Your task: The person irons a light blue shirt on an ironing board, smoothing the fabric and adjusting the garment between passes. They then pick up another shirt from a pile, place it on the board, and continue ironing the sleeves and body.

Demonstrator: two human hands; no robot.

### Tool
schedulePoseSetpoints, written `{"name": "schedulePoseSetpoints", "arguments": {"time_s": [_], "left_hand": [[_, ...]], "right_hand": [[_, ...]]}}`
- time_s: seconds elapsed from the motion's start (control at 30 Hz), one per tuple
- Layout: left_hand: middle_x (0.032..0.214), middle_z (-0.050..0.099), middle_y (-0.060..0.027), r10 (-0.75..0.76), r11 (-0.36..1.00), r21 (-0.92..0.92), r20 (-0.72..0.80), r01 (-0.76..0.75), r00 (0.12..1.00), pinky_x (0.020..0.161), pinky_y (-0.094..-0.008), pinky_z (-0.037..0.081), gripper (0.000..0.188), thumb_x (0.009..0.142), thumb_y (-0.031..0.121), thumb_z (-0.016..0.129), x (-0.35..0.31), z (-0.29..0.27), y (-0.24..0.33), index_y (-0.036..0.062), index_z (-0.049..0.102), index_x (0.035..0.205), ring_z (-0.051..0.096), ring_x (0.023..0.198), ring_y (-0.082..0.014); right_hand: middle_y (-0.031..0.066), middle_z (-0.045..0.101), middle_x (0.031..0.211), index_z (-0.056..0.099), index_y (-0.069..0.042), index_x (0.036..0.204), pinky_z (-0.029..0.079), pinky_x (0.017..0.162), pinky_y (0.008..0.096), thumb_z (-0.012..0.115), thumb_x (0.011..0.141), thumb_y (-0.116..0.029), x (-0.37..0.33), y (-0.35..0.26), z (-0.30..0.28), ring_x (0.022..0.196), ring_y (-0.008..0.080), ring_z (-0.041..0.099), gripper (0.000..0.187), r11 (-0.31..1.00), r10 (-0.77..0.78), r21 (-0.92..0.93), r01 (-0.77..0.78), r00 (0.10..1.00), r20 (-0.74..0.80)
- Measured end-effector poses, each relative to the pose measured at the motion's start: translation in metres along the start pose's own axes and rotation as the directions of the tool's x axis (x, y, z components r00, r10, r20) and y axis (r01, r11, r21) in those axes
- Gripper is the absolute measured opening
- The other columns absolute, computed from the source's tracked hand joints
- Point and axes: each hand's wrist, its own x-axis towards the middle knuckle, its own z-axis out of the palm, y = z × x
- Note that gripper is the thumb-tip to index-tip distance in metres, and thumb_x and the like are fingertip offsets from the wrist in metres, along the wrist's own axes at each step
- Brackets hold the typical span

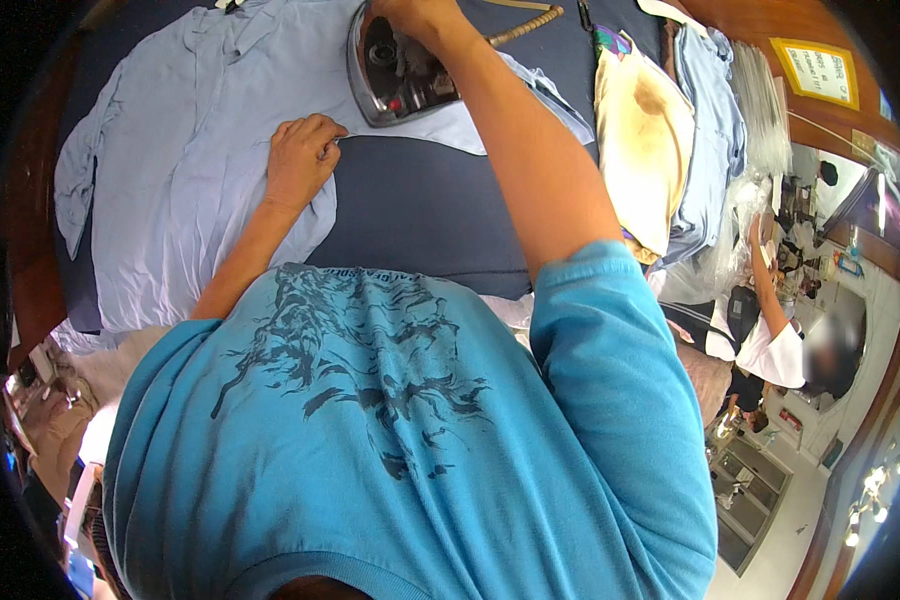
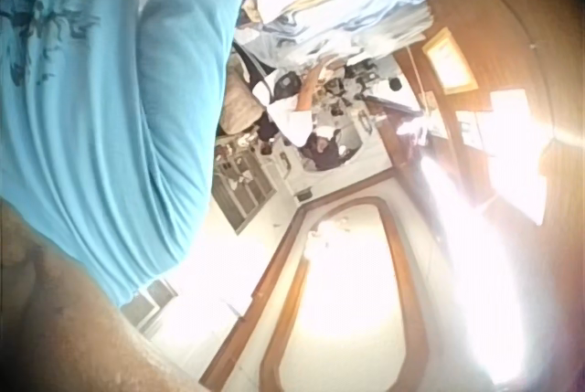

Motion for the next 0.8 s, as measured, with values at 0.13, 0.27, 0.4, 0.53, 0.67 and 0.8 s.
{"name": "schedulePoseSetpoints", "arguments": {"time_s": [0.13,0.27,0.4,0.53,0.67,0.8], "left_hand": [[0.083,0.058,0.0005,0.027,1.0,-0.014,-0.02,-0.027,0.999,0.079,-0.0339,0.038,0.014,0.072,0.006,0.055,0.003,0.0,0.001,0.0102,0.063,0.083,0.055,0.079,-0.0179],[0.084,0.058,0.0001,-0.008,1.0,-0.023,0.016,0.008,1.0,0.08,-0.0348,0.038,0.014,0.072,0.005,0.056,0.004,0.0,-0.003,0.0095,0.063,0.083,0.056,0.082,-0.0183],[0.083,0.058,-0.0002,-0.027,0.999,-0.044,0.012,0.028,1.0,0.08,-0.0348,0.038,0.013,0.072,0.005,0.056,0.001,-0.004,0.0,0.0094,0.063,0.082,0.056,0.082,-0.0186],[0.082,0.057,-0.0004,-0.029,0.998,-0.061,0.002,0.029,1.0,0.08,-0.0349,0.038,0.013,0.072,0.004,0.056,0.004,-0.006,0.004,0.0093,0.063,0.081,0.056,0.082,-0.0188],[0.081,0.057,-0.0003,-0.018,0.999,-0.029,-0.007,0.018,1.0,0.08,-0.0345,0.038,0.013,0.071,0.004,0.056,0.003,-0.003,0.001,0.0094,0.063,0.081,0.056,0.081,-0.0184],[0.081,0.057,-0.0001,-0.011,0.999,-0.039,-0.018,0.01,1.0,0.081,-0.0345,0.038,0.014,0.071,0.003,0.056,0.005,-0.005,0.003,0.0095,0.063,0.081,0.055,0.081,-0.018]], "right_hand": [[0.0201,0.062,0.081,0.059,0.006,0.095,0.047,0.065,0.0384,0.066,0.073,-0.028,0.002,0.013,-0.019,0.076,0.0299,0.06,0.041,0.98,-0.194,-0.04,0.197,0.978,0.076],[0.0109,0.061,0.075,0.057,-0.001,0.101,0.047,0.065,0.0332,0.067,0.075,-0.028,-0.012,0.066,-0.041,0.066,0.0192,0.06,0.039,0.96,-0.253,-0.084,0.269,0.954,0.164],[0.0099,0.059,0.078,0.051,0.0,0.108,0.047,0.07,0.0299,0.067,0.074,-0.02,-0.067,0.045,-0.062,0.067,0.0161,0.059,0.043,0.991,-0.037,-0.104,0.087,0.913,0.407],[0.0227,0.06,0.096,0.047,0.005,0.116,0.045,0.084,0.0335,0.069,0.069,-0.023,-0.087,0.047,-0.055,0.092,0.0289,0.06,0.059,0.971,-0.113,-0.125,0.205,0.849,0.516],[0.0172,0.06,0.084,0.051,0.005,0.108,0.047,0.072,0.0325,0.065,0.071,-0.02,-0.075,0.05,-0.047,0.077,0.0235,0.06,0.047,0.995,-0.036,-0.083,0.052,0.983,0.178],[0.0081,0.057,0.076,0.052,0.002,0.104,0.046,0.057,0.028,0.062,0.074,-0.02,-0.048,0.063,-0.056,0.061,0.0142,0.055,0.039,0.948,0.271,0.191,-0.254,0.96,-0.065]]}}
